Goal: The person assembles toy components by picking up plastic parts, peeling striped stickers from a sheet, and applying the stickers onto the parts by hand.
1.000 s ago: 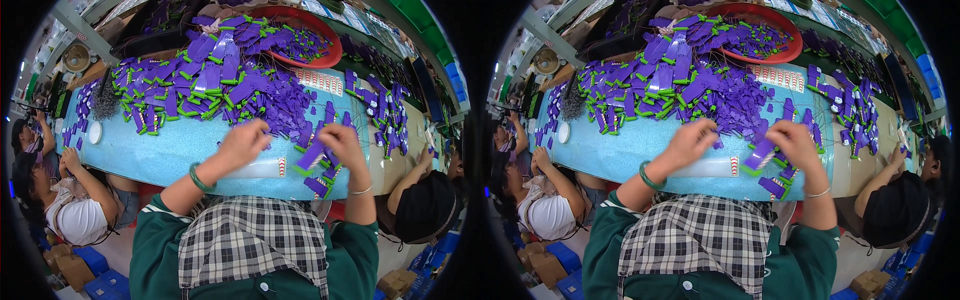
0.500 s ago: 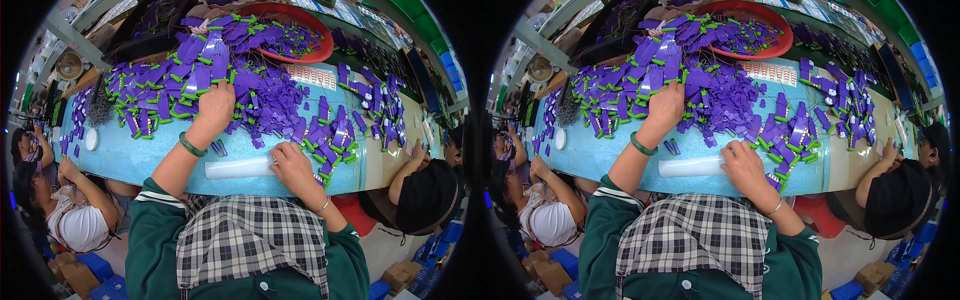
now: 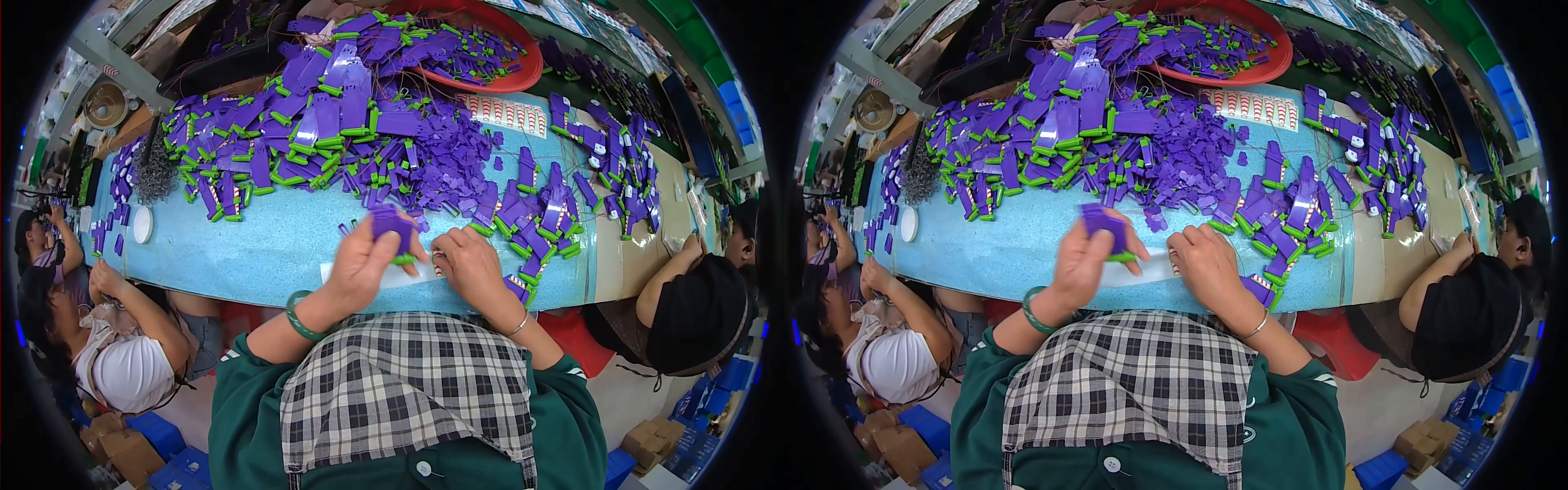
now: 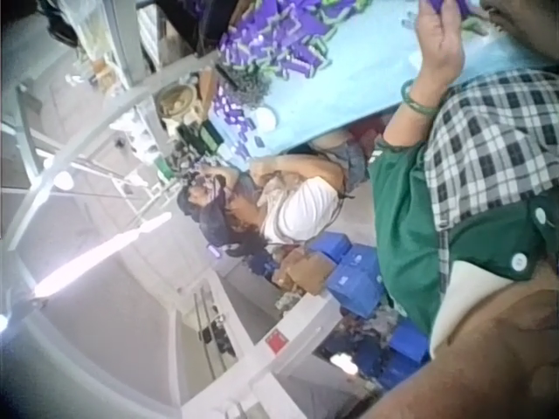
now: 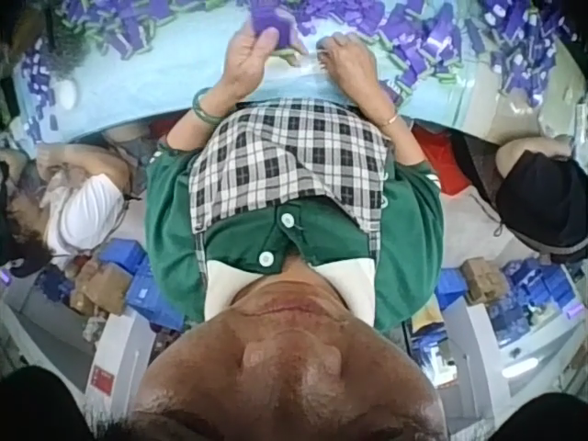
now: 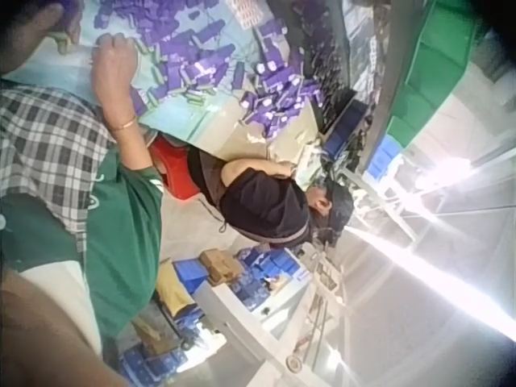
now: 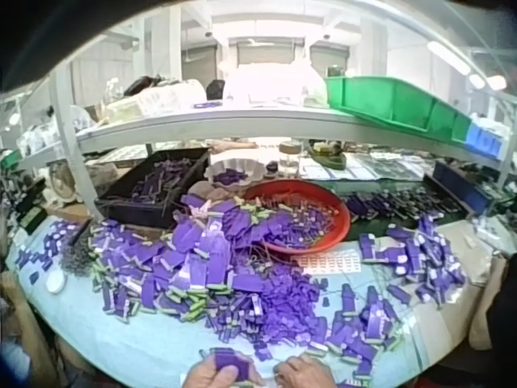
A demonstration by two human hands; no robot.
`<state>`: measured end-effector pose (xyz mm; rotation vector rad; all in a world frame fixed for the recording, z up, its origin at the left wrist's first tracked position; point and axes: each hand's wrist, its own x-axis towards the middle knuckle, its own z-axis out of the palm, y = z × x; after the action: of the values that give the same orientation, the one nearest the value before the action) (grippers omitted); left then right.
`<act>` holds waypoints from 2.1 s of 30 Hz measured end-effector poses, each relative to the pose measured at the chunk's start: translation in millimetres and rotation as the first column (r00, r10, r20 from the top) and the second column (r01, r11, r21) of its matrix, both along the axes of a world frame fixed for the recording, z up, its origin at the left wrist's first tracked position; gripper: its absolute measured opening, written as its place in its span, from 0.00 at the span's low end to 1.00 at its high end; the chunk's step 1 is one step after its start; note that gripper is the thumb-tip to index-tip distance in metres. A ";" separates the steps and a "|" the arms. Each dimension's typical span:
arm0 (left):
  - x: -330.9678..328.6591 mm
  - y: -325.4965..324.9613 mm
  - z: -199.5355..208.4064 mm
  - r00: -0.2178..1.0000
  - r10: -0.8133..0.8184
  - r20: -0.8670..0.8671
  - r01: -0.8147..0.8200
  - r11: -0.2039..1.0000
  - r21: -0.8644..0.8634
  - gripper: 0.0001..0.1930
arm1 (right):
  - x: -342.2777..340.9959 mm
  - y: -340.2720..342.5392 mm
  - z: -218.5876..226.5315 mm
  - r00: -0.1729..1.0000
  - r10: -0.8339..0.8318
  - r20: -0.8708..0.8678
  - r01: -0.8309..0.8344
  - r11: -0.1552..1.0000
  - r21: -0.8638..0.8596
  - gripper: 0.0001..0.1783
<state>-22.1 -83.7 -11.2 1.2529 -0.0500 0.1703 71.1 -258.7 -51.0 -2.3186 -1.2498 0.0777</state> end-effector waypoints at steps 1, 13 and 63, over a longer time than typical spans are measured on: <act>-1.3 -5.6 -12.5 0.991 -0.042 -0.124 0.030 0.995 -0.097 0.13 | -1.8 1.5 -0.7 1.000 0.007 0.000 -0.007 1.000 0.001 0.06; 3.0 -12.3 -64.8 0.951 0.004 -0.309 0.024 0.996 0.087 0.11 | 9.9 -0.9 -2.9 0.948 0.094 -0.303 0.011 0.944 0.329 0.07; -2.2 -17.6 -25.2 0.928 -0.179 -0.328 0.106 0.967 -0.230 0.17 | -8.9 18.2 13.4 0.978 0.004 -0.210 0.124 0.796 0.593 0.10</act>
<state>-24.3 -101.3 -36.5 1.0489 0.1772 -0.1715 62.2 -240.4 -37.5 -1.7364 -0.9198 -0.0979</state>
